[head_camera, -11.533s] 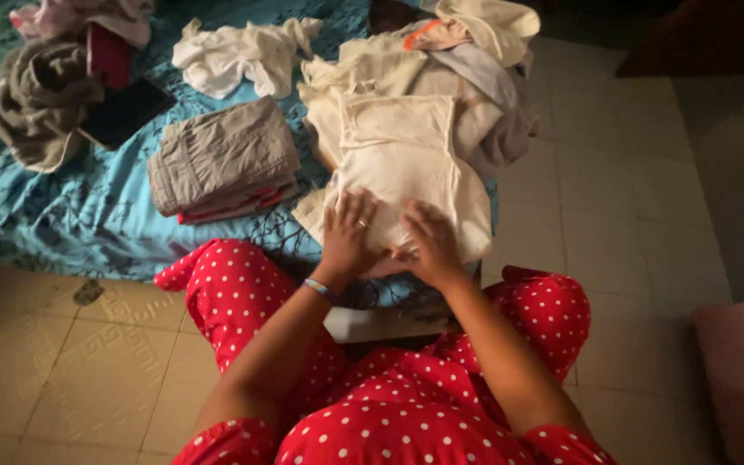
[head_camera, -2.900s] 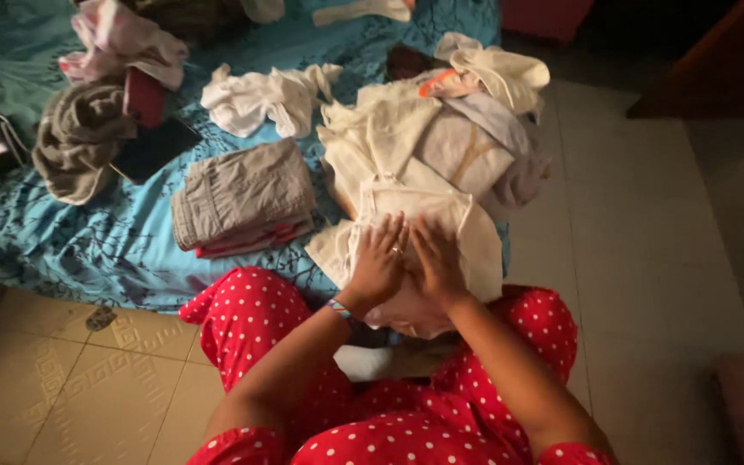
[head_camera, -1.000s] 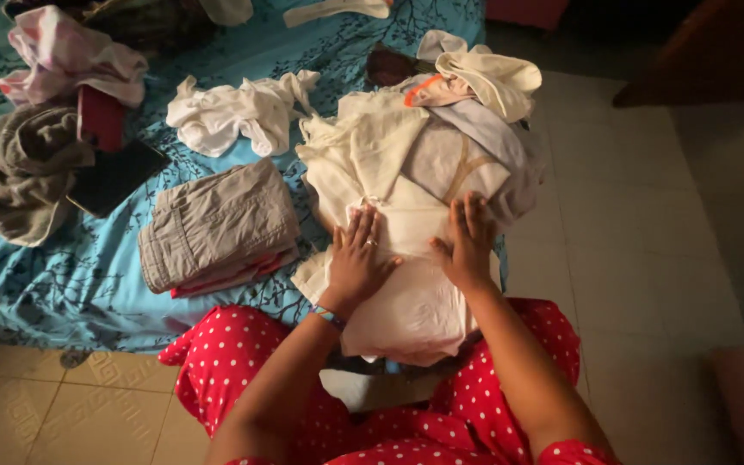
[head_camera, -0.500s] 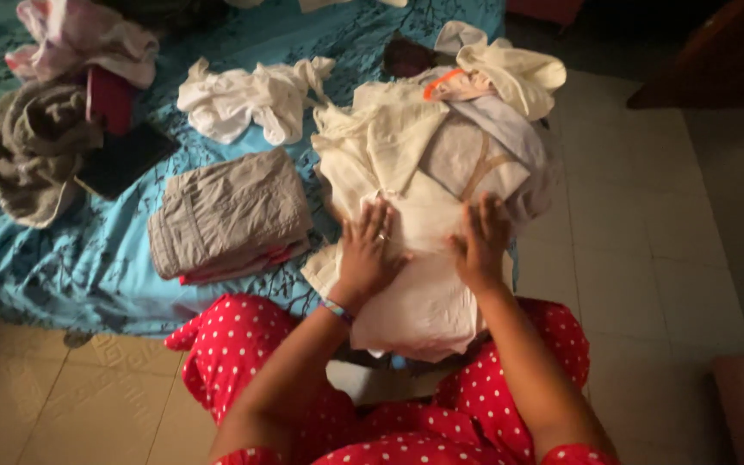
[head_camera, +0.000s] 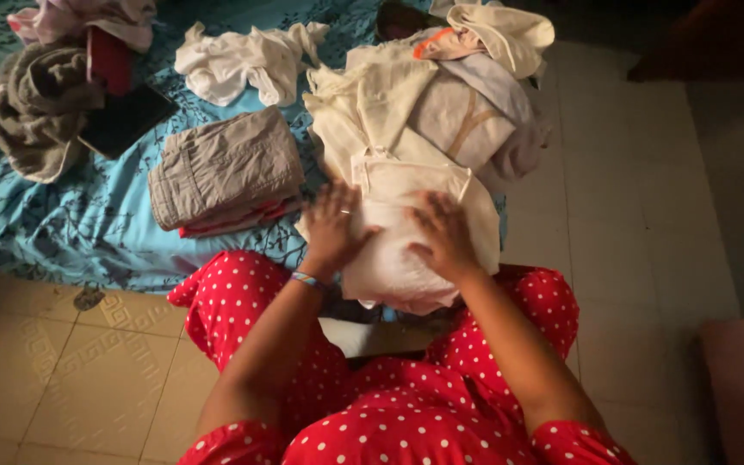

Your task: Folding small items of clothing on a bed.

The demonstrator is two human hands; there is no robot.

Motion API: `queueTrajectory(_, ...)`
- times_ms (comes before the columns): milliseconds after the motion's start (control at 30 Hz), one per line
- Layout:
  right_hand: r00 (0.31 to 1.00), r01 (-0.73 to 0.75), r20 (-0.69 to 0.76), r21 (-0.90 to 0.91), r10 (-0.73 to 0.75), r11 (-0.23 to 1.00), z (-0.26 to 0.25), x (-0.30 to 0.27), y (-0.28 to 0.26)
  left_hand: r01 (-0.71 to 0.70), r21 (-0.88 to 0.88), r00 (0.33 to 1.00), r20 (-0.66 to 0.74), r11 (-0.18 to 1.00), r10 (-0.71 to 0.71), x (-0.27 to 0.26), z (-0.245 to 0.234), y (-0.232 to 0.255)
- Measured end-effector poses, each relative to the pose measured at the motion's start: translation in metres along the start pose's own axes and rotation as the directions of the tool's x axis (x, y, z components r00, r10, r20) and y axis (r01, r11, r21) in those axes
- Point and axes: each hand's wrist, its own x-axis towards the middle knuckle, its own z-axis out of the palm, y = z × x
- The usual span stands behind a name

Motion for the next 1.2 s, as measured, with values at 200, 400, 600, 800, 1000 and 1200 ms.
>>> queueTrajectory(200, 0.967, -0.167, -0.194, 0.003, 0.164, 0.986, -0.016, -0.038, 0.026, 0.168, 0.057, 0.981, -0.112, 0.984, -0.161, -0.032, 0.008, -0.022)
queueTrajectory(400, 0.974, 0.025, -0.226, 0.148, 0.010, 0.989, -0.013, -0.045, -0.028, -0.299, -0.030, 0.954, -0.030, 0.954, 0.298, -0.058, 0.029, 0.049)
queueTrajectory(600, 0.975, -0.084, -0.178, 0.244, 0.130, 0.966, -0.010, -0.059, -0.014, -0.094, -0.114, 0.992, -0.096, 0.989, 0.083, -0.027, 0.024, 0.037)
queueTrajectory(800, 0.957, -0.038, -0.285, 0.052, 0.052, 0.998, -0.009, -0.013, -0.014, 0.223, -0.313, 0.953, -0.127, 0.923, -0.274, 0.037, -0.007, 0.034)
queueTrajectory(1000, 0.941, 0.038, -0.338, 0.082, -0.008, 0.996, 0.002, 0.017, -0.013, 0.026, -0.656, 0.988, -0.100, 0.755, -0.121, 0.084, 0.055, 0.044)
queueTrajectory(1200, 0.779, -0.224, -0.438, 0.473, 0.449, 0.852, -0.026, -0.008, 0.015, -0.026, -0.888, 0.994, 0.025, 0.460, 0.104, 0.083, -0.036, 0.102)
